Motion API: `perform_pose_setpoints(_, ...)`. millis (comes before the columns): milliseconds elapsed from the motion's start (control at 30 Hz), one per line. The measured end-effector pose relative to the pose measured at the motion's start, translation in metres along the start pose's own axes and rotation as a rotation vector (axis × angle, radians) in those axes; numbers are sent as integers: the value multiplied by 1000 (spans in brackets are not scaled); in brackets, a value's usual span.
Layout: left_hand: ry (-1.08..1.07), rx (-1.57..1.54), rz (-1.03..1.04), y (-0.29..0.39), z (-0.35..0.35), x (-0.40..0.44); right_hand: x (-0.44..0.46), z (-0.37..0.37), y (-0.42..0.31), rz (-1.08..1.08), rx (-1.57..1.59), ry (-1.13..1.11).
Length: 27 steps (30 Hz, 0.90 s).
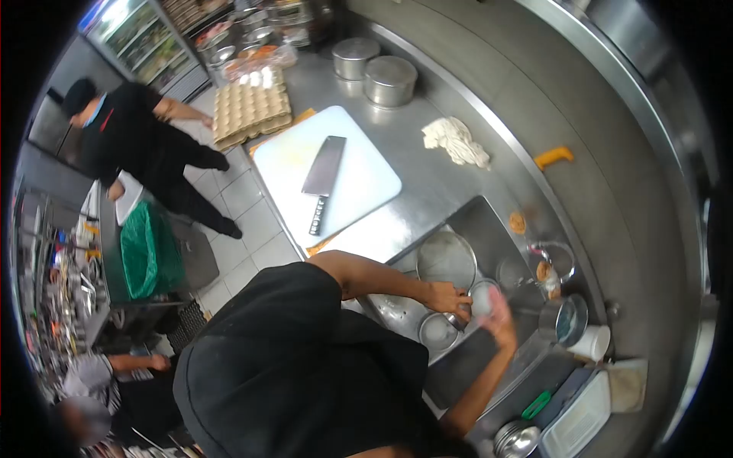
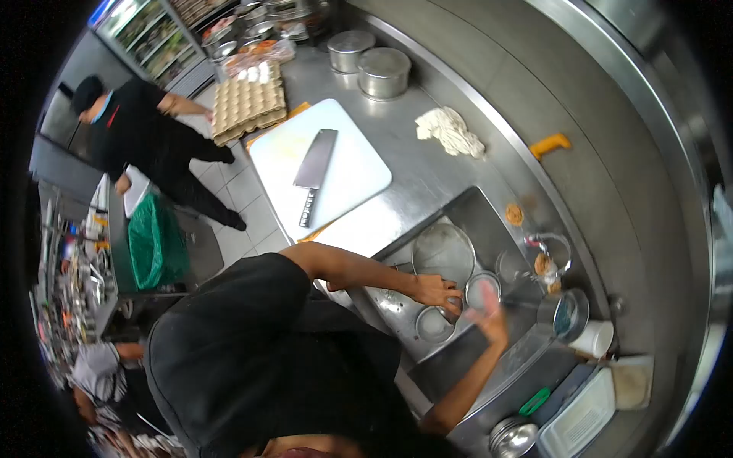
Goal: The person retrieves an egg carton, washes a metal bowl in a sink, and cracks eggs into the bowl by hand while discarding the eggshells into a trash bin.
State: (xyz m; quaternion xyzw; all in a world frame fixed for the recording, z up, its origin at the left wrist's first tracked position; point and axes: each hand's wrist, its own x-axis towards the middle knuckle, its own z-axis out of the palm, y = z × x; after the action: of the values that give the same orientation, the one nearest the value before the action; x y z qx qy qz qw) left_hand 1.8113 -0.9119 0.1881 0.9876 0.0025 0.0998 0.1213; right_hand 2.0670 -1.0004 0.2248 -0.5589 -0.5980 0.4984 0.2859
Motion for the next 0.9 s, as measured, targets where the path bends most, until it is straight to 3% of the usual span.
perform_pose_setpoints(33, 10, 14, -28, -6, -9, -2, -9, 35, -10, 62, 53, -24)
perform_pose_setpoints(100, 110, -179, -122, -12, -24, -8, -11, 90, -40, -34, -228, 178)
perform_pose_setpoints(133, 98, -209, -177, -8, -33, -13, -8, 96, -41, -37, -227, 170)
perform_pose_setpoints(200, 89, -285, -289, -5, -55, -27, 8, 103, -45, 342, -480, 130)
perform_pose_setpoints(267, 105, -325, -513, 1, -82, -51, 33, 104, -74, 48, -567, 84)
perform_pose_setpoints(333, 551, -271, -586, 9, -138, -90, 69, 117, -125, -207, -837, 270)
perform_pose_setpoints(400, 824, -263, -684, 4, -170, -139, 105, 138, -207, -157, -858, 417)
perform_pose_setpoints(433, 1008, -146, -697, 3, -190, -165, 125, 150, -216, -342, -787, 537)
perform_pose_setpoints(500, 1142, -2, -896, -9, -208, -226, 174, 177, -214, -811, -624, 769)
perform_pose_setpoints(567, 1165, 175, -1041, -26, -218, -298, 218, 198, -180, -1011, -683, 654)
perform_pose_setpoints(600, 1215, 198, -1137, -28, -228, -329, 233, 208, -172, -1001, -695, 648)
perform_pose_setpoints(667, 1285, 310, -1255, -32, -247, -392, 255, 229, -165, -722, -1002, 359)
perform_pose_setpoints(767, 1308, 442, -1383, -47, -275, -481, 271, 237, -214, -566, -834, 504)
perform_pose_setpoints(800, 1295, 412, -1389, -54, -275, -510, 276, 241, -228, -665, -822, 613)
perform_pose_setpoints(900, 1291, 452, -1530, -104, -292, -574, 302, 256, -201, -542, -1019, 445)
